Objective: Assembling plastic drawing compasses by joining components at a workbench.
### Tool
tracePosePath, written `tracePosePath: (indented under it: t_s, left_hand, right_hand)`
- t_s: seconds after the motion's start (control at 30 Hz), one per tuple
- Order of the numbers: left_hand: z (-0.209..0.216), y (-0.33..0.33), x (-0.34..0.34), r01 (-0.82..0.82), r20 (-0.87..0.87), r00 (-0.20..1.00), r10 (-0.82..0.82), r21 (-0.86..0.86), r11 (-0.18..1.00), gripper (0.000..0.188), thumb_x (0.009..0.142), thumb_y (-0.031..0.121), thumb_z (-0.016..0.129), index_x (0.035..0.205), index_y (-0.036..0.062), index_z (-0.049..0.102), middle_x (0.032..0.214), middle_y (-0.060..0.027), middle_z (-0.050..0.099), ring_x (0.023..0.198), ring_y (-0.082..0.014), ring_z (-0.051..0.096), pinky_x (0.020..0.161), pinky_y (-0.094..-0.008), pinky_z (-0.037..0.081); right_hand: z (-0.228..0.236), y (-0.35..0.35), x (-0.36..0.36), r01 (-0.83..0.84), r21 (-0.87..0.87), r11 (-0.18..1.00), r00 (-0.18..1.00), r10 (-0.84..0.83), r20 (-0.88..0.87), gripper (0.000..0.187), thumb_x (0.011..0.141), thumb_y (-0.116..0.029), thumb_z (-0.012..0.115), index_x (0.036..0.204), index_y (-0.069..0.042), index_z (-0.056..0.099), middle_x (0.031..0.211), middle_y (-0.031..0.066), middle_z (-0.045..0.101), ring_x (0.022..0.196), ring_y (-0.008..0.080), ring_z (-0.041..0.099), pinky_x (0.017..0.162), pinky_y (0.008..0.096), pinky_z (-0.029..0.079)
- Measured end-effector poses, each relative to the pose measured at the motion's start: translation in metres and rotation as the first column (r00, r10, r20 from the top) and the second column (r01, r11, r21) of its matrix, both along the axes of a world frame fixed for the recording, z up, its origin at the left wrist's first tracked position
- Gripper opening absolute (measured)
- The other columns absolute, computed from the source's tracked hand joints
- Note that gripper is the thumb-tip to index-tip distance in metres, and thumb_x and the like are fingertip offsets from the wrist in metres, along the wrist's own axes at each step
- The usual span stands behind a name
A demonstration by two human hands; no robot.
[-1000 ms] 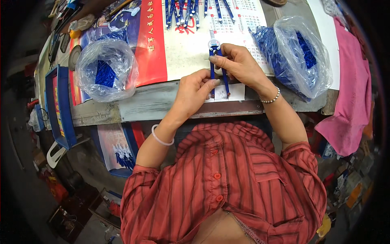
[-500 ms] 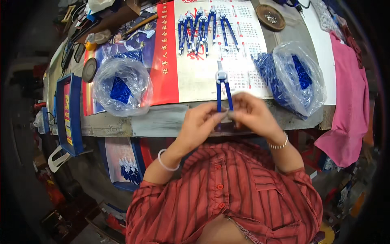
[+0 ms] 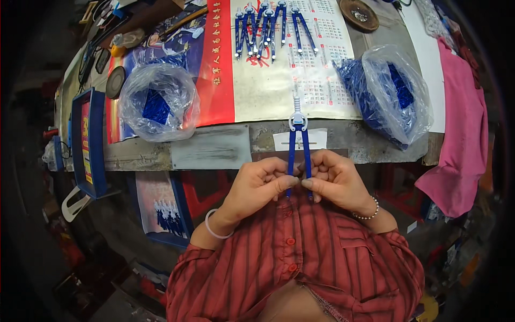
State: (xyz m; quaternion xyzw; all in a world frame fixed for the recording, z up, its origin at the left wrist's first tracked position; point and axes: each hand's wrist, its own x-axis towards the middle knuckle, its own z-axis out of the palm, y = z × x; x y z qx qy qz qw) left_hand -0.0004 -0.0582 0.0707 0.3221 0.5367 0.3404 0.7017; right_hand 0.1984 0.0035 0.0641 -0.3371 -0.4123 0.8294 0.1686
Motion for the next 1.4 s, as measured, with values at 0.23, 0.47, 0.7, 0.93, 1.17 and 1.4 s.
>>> tracePosePath:
  t_s: [0.23,0.47,0.7,0.93,1.17,1.4]
  left_hand:
    - [-0.002,-0.012,0.0,-0.053,-0.042,0.998,0.056,0.067,0.996,0.015,0.085,0.007,0.064,0.096,-0.0031,0.063,0.065,0.0011,0.058,0.056,-0.0011,0.05,0.05,-0.0168,0.039]
    - [-0.001,-0.02,-0.006,-0.047,-0.235,0.965,0.113,0.269,0.962,0.017,0.086,0.006,0.063,0.099,-0.0036,0.062,0.068,-0.0006,0.062,0.055,-0.0014,0.052,0.047,-0.0164,0.039]
    - [-0.005,-0.049,-0.029,0.016,-0.549,0.764,0.338,0.54,0.842,0.018,0.085,0.007,0.062,0.101,-0.0022,0.061,0.077,-0.0115,0.065,0.058,-0.0167,0.063,0.051,-0.0268,0.047]
    - [-0.028,-0.137,-0.094,0.174,-0.888,0.102,0.448,0.459,0.871,0.013,0.08,0.007,0.059,0.091,0.0003,0.056,0.074,-0.0139,0.055,0.063,-0.0312,0.057,0.055,-0.0372,0.047]
    - [-0.088,-0.311,-0.198,-0.229,-0.914,-0.36,0.19,0.284,0.931,0.006,0.082,0.009,0.055,0.079,0.0046,0.052,0.07,-0.0155,0.057,0.065,-0.0339,0.06,0.056,-0.043,0.048]
    - [-0.157,-0.378,-0.214,-0.342,-0.981,-0.188,-0.038,0.029,0.939,0.014,0.087,0.014,0.048,0.095,0.007,0.057,0.088,-0.0177,0.062,0.077,-0.0365,0.061,0.064,-0.047,0.047]
  right_hand:
    - [-0.007,-0.008,-0.003,-0.011,-0.01,1.0,1.0,0.01,-0.015,0.024,0.087,-0.003,0.061,0.108,0.003,0.049,0.089,0.0053,0.058,0.065,0.0054,0.055,0.055,0.0181,0.046]
    - [-0.014,-0.014,-0.015,-0.023,0.07,0.997,0.999,0.026,-0.029,0.024,0.088,-0.001,0.058,0.11,0.002,0.048,0.093,0.0056,0.058,0.07,0.0056,0.056,0.058,0.0186,0.048]
    - [-0.022,-0.03,-0.058,-0.105,0.148,0.983,0.989,0.118,-0.085,0.026,0.087,0.002,0.057,0.112,0.001,0.047,0.098,0.0078,0.057,0.075,0.0087,0.058,0.059,0.0206,0.05]
    - [-0.024,-0.043,-0.112,-0.466,0.382,0.798,0.882,0.451,0.134,0.043,0.087,-0.003,0.057,0.126,-0.002,0.041,0.108,0.0091,0.054,0.084,0.0104,0.056,0.066,0.0217,0.049]
    - [-0.029,-0.047,-0.143,-0.609,0.455,0.65,0.788,0.561,0.253,0.025,0.089,-0.01,0.059,0.111,0.0,0.052,0.096,0.0062,0.059,0.083,0.0095,0.057,0.069,0.0211,0.049]
    - [-0.018,-0.044,-0.152,-0.686,0.549,0.477,0.719,0.559,0.413,0.024,0.083,-0.012,0.061,0.102,0.002,0.058,0.091,0.0134,0.063,0.078,0.0207,0.061,0.072,0.0293,0.048]
